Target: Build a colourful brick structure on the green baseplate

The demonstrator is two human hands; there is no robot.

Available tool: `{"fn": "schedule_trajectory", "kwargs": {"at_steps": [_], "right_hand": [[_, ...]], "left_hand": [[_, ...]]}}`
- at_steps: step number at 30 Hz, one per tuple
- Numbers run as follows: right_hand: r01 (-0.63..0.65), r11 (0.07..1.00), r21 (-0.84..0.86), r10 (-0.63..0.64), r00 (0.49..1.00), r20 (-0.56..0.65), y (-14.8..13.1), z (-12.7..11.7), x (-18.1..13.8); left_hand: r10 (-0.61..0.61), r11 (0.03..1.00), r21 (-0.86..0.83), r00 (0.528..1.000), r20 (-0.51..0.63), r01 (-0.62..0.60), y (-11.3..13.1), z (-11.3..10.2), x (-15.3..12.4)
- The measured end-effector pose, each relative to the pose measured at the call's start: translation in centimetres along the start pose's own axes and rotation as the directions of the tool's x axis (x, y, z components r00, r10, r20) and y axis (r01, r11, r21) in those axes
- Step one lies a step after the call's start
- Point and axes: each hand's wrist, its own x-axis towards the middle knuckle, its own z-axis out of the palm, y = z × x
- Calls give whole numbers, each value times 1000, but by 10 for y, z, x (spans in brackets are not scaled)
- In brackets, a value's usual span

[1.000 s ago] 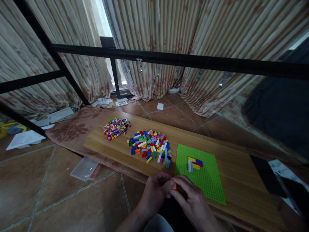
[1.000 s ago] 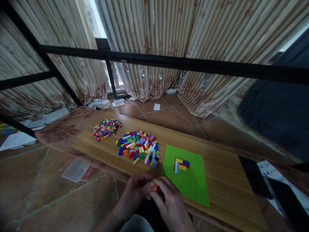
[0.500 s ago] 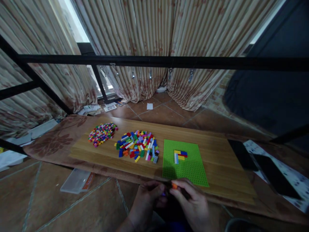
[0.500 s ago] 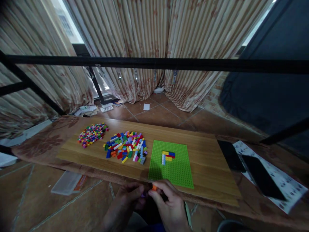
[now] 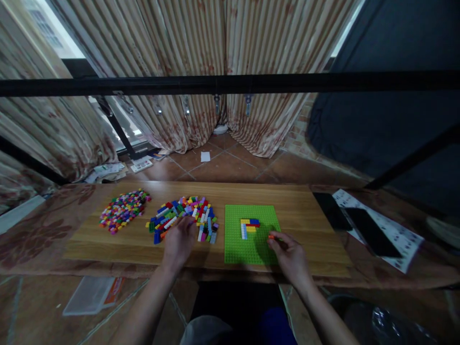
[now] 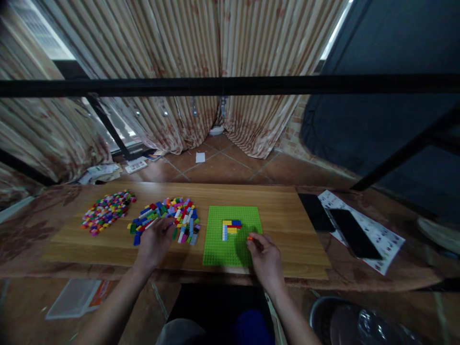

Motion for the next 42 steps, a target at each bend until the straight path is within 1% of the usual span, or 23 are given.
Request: {"fn": "schedule_trajectory", "kwargs": {"at_steps": [1, 3, 5, 7, 9, 11, 14, 16, 19, 22, 25, 27, 32, 38, 42], "right_hand": [[17, 1000, -19, -16, 1000, 7, -1, 4, 4], [41, 998, -57, -40, 999, 23, -3, 12, 12], [51, 995, -87, -49, 998, 34, -5, 18, 19], [48, 993, -109, -44, 998, 39, -6, 22, 23], [42, 990, -133, -38, 999, 35, -6, 22, 25], [74, 972, -222, -68, 997, 32, -5, 19, 26], [178, 902, -394, -164, 984, 69, -4, 13, 26], [242, 863, -443, -213, 970, 116, -2, 10, 26], [310, 832, -461, -260, 951, 169, 2, 7, 28], [351, 815, -460, -289, 936, 201, 3, 6, 33], [396, 806, -440, -318, 917, 241, 1, 5, 36], [424, 803, -419, -336, 903, 269, -1, 5, 36], [458, 798, -392, -358, 883, 304, -6, 10, 34], [420, 829, -370, -363, 907, 216, -3, 14, 32], [402, 853, -333, -354, 914, 198, -3, 13, 31]], "left_hand": [[23, 996, 87, 999, 23, -25, 0, 2, 6], [32, 974, 223, 996, 79, -49, 1, 6, 15], [25, 952, 301, 993, 117, -59, 2, 10, 21], [47, 941, 327, 992, 114, -82, 2, 12, 22], [88, 942, 318, 993, 79, -109, 3, 15, 20], [122, 950, 286, 992, 36, -127, 6, 16, 16], [165, 968, 187, 986, 11, -164, 20, 21, 3], [199, 974, 103, 979, 31, -201, 35, 29, -10], [265, 963, 30, 960, 89, -269, 59, 46, -30], [338, 938, 28, 928, 153, -346, 77, 68, -45], [381, 914, 64, 902, 202, -401, 87, 85, -52], [389, 904, 93, 894, 222, -416, 89, 92, -54], [383, 895, 143, 892, 242, -423, 92, 95, -54], [387, 898, 118, 888, 247, -425, 91, 95, -56], [378, 905, 102, 891, 250, -412, 91, 95, -57]]}}
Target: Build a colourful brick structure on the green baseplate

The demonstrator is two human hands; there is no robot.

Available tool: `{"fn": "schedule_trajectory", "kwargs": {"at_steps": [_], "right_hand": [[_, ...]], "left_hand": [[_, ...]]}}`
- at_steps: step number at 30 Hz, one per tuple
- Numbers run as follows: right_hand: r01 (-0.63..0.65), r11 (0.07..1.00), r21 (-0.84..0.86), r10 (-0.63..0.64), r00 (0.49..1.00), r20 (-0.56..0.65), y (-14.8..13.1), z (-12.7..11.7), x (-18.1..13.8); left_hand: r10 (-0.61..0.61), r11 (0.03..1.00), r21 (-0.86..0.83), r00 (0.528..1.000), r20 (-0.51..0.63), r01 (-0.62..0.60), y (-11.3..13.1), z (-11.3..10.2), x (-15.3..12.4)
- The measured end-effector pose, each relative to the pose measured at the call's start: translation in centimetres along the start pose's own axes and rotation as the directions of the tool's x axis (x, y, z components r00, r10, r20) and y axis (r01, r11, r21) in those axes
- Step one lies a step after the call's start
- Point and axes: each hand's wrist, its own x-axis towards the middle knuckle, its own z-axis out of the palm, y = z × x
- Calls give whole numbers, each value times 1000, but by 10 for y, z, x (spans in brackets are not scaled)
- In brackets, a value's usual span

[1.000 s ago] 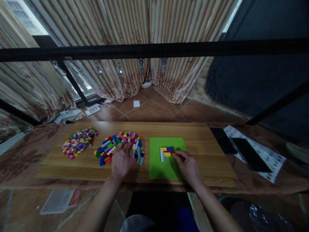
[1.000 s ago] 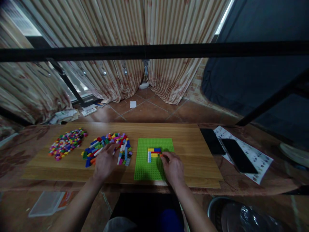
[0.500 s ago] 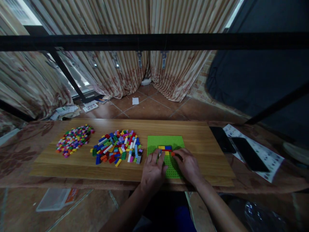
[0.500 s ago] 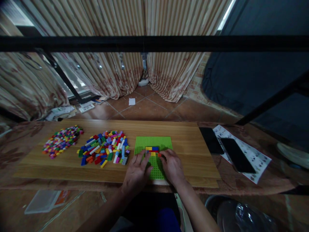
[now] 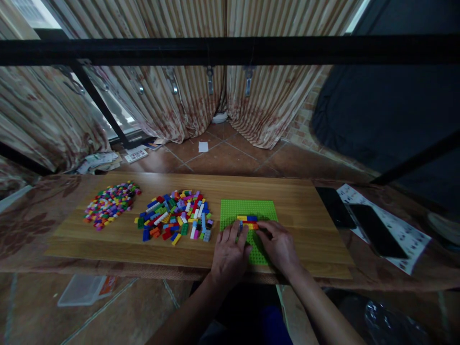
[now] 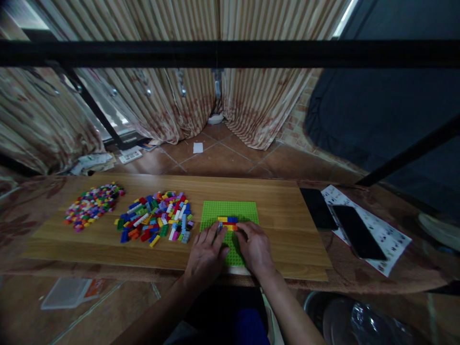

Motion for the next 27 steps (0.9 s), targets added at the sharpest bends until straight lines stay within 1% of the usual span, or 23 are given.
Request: {"fn": "schedule_trajectory", "kwargs": {"at_steps": [3, 6, 9, 13, 18, 22, 27], "right_hand": [[13, 1000, 27, -13, 1000, -8, 0, 0, 0], [47, 999, 15, -47, 999, 11, 2, 1, 0], [90, 995, -48, -90, 996, 18, 4, 3, -2], [143, 973, -182, -139, 990, 33, 5, 6, -4], [232, 931, -283, -200, 970, 139, 4, 3, -4], [304, 908, -287, -246, 944, 222, 4, -2, -3], [341, 892, -296, -262, 925, 277, 3, -4, -2]], "left_hand": [[-7, 1000, -8, 1000, 9, 7, 0, 1, 0], [-8, 1000, -12, 1000, 7, 8, 0, 2, -1], [-4, 1000, -11, 1000, -1, 4, 0, 4, -1], [-12, 1000, -11, 1000, 8, 12, 1, 3, -2], [-16, 1000, -27, 1000, 8, 16, 2, 1, -2], [-17, 999, -32, 1000, 13, 17, 1, 2, -3], [-21, 1000, -15, 1000, 9, 21, 1, 4, -4]]}}
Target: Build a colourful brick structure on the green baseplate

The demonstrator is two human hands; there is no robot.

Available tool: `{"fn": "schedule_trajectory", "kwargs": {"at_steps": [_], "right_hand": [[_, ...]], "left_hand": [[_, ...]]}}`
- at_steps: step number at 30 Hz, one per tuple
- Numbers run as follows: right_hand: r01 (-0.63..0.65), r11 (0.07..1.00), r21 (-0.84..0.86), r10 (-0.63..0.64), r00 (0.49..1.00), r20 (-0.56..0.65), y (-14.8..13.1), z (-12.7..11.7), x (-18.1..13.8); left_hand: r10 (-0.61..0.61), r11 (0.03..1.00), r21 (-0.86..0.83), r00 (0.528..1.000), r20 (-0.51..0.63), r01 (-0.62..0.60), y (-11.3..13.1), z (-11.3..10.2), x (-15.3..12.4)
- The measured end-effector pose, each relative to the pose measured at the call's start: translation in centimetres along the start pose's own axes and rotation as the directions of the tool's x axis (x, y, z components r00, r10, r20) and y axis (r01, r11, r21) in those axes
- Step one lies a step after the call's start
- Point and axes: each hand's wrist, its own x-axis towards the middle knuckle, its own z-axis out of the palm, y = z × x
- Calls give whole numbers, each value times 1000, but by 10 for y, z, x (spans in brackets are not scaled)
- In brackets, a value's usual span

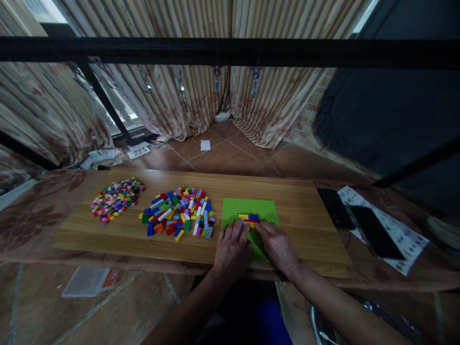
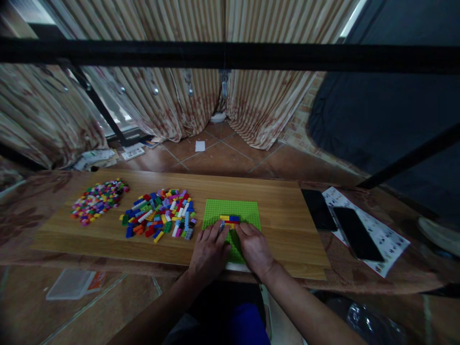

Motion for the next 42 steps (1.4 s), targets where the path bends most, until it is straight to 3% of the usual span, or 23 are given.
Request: {"fn": "schedule_trajectory", "kwargs": {"at_steps": [4, 10, 13, 16, 19, 25, 33, 37, 42], "right_hand": [[-7, 1000, 8, 7, 1000, -3, -2, 0, 0], [-41, 999, 26, 43, 994, -103, -2, 0, -3], [-160, 984, 77, 173, 962, -210, 0, -2, -10], [-295, 940, 170, 335, 894, -297, 5, -4, -19], [-319, 933, 165, 356, 883, -305, 5, -6, -30], [-250, 965, 83, 263, 934, -242, -12, 1, -35], [-122, 992, 32, 124, 990, -65, -28, 7, 4], [-58, 998, 22, 57, 997, 45, -27, 11, 4], [-19, 1000, 10, 18, 995, 99, -18, 16, -2]], "left_hand": [[-3, 1000, 8, 1000, -24, 3, 1, 2, -1], [-18, 997, -83, 996, -82, 11, -4, 0, -9], [-53, 991, -125, 994, -98, 40, -11, -6, -19], [-77, 990, -121, 994, -80, 67, -16, -12, -26], [-71, 995, -75, 996, -53, 66, -15, -16, -28], [-15, 1000, 7, 999, -38, 15, -3, -9, -26], [19, 999, 51, 1000, -13, -18, -1, -1, -25], [38, 998, 50, 999, -4, -38, -3, 2, -26], [81, 996, 47, 997, 5, -81, -7, 7, -24]]}}
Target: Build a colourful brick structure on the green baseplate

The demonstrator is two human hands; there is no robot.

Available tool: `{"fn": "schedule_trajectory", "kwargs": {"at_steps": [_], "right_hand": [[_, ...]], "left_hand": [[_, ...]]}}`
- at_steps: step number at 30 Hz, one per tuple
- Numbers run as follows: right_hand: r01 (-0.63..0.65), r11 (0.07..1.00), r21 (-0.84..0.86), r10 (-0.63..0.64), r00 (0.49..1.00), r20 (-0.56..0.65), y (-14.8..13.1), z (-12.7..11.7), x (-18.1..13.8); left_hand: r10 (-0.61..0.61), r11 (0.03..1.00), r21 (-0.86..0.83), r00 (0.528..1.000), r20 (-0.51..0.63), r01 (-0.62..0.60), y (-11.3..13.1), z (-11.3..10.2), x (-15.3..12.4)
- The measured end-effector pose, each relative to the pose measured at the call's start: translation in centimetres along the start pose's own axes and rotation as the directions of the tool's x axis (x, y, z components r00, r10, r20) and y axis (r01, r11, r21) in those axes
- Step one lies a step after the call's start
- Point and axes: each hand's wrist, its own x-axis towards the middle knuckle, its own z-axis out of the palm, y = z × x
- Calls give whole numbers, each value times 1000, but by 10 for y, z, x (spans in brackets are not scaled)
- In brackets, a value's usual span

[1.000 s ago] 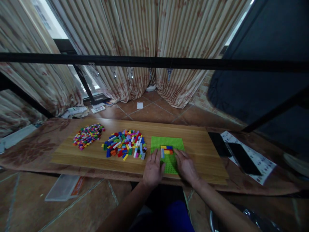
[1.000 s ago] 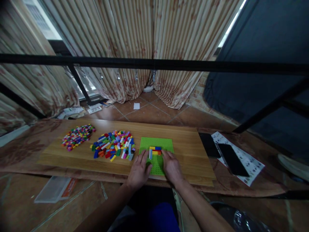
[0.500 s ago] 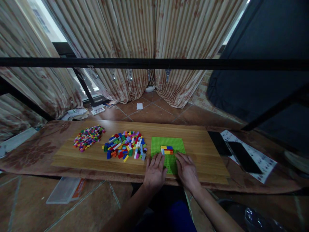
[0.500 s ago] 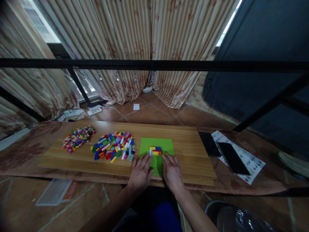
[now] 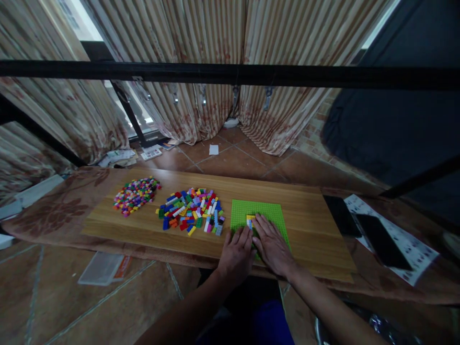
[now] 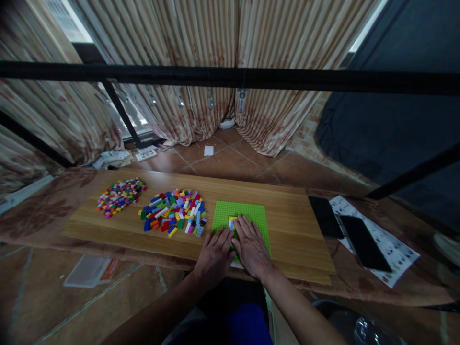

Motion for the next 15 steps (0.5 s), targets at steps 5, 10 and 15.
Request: {"fn": "schedule_trajectory", "kwargs": {"at_steps": [5, 10, 15], "right_hand": [[-3, 1000, -3, 3, 1000, 0, 1, 2, 0], [-1, 1000, 19, 1, 1000, 17, -1, 0, 0], [-80, 982, 171, 96, 992, -84, 7, -6, 2]], "left_hand": [[20, 1000, -22, 999, 26, -19, -2, -2, 1], [-28, 999, -32, 998, 48, 29, 2, -12, 1], [-29, 996, -80, 998, 58, 34, 2, -20, 3]]}}
